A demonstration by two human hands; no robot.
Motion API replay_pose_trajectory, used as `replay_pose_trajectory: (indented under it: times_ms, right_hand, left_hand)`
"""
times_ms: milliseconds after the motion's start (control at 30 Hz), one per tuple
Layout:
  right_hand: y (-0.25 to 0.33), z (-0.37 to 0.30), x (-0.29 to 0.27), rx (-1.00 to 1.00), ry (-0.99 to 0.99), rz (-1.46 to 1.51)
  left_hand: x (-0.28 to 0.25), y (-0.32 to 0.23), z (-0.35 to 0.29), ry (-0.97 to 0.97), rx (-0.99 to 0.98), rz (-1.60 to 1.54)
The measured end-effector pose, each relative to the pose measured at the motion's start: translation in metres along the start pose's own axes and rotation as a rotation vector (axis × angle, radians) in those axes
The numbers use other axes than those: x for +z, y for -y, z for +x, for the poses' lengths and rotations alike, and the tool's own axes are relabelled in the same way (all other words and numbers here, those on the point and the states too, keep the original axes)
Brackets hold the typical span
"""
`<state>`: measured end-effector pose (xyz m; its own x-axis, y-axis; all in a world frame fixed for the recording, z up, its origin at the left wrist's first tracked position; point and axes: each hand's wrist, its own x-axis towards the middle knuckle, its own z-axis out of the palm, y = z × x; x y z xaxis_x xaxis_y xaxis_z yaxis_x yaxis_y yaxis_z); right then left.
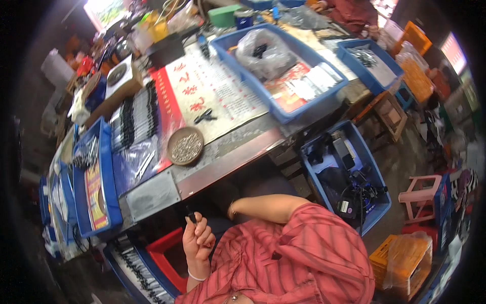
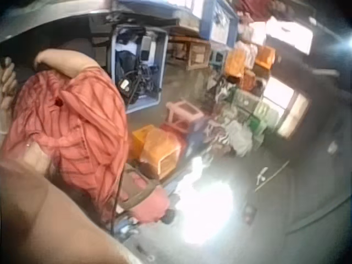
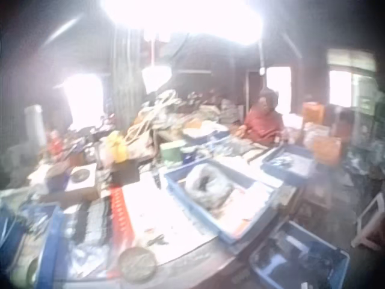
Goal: The person assembles small components by picking up metal pins and inserting them into black plastic holders by hand, then handles and organizes parts on the workbench.
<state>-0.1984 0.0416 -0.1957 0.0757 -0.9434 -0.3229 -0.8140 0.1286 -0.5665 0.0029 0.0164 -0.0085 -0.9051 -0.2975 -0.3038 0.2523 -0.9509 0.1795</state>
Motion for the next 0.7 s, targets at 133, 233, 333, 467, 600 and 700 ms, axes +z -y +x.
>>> replay_pose_trajectory:
  times_ms: [133,233,333,467,600,700]
  right_hand:
    - [0.015,-0.01,0.002,0.037,-0.035,-0.013]
    - [0.02,-0.016,0.007,0.052,-0.064,-0.023]
    - [0.025,-0.02,0.017,0.047,-0.074,-0.036]
    - [0.035,-0.021,0.025,0.038,-0.067,-0.056]
    - [0.041,-0.015,0.022,0.04,-0.034,-0.06]
    - [0.037,-0.002,0.013,0.051,-0.019,-0.045]
  left_hand:
    - [0.005,0.014,-0.012,0.039,0.006,0.066]
    - [0.012,0.025,-0.027,0.024,0.011,0.045]
    - [0.017,0.031,-0.043,-0.007,0.031,0.064]
    - [0.015,0.028,-0.055,-0.05,0.052,0.131]
    - [0.007,0.016,-0.047,0.086,0.067,0.054]
    - [0.004,0.0,-0.027,0.067,0.026,0.06]
